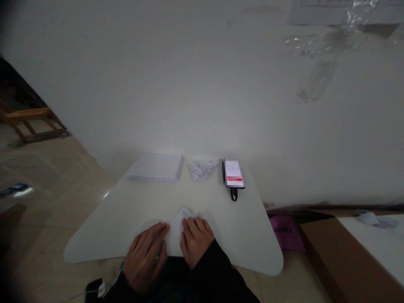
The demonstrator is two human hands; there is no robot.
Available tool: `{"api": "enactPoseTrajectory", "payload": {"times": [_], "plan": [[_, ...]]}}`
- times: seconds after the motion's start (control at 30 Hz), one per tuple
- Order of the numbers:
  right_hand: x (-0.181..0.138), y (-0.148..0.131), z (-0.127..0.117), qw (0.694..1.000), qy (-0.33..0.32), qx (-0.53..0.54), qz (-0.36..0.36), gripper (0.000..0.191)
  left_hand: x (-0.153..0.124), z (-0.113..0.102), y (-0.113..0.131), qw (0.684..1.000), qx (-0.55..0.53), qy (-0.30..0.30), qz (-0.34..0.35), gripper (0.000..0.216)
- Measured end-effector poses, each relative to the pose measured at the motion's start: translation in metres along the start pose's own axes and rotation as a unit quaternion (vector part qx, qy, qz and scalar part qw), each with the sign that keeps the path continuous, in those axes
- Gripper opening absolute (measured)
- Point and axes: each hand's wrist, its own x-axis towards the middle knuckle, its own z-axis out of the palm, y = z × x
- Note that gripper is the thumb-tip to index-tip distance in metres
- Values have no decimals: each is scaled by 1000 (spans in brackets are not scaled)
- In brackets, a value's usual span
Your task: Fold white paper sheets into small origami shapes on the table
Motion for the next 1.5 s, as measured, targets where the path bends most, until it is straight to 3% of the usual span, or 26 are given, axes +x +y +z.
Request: {"api": "enactPoseTrajectory", "payload": {"times": [0.27, 0.43, 0.5, 0.57, 0.7, 0.83, 1.0, 1.2, 1.27, 1.37, 1.5], "plan": [[-2, -1, 2, 1000, 20, 7, 2, 34, 0, 5, -3, 997, -40, 57, -23, 35], [0, -2, 0, 1000, 19, 12, 5, 34, 6, 8, 6, 995, -84, 21, 43, 40], [1, -2, -3, 1000, 8, 25, 12, 35, 8, 9, 5, 994, -112, 10, 18, 38], [1, 0, -4, 998, -7, 55, 31, 35, 12, 9, 1, 989, -142, -10, -50, 36], [2, 9, 2, 983, -3, 148, 106, 31, 25, 9, -10, 968, -197, -74, -140, 40], [10, 23, 14, 961, 21, 202, 187, 40, 35, 11, -16, 958, -221, -97, -154, 38], [25, 32, 14, 951, -21, 250, 180, 30, 38, 12, -16, 959, -194, -126, -161, 42], [26, 30, 12, 956, -27, 225, 188, 37, 35, 11, -15, 971, -171, -92, -142, 12], [26, 30, 14, 954, -19, 248, 170, 31, 36, 10, -15, 971, -180, -84, -135, 8], [37, 36, 18, 920, -26, 358, 160, 16, 47, 8, -19, 953, -245, -96, -153, 12], [75, 53, 20, 824, -15, 516, 232, 23, 90, 13, -40, 871, -416, -110, -236, 20]]}}
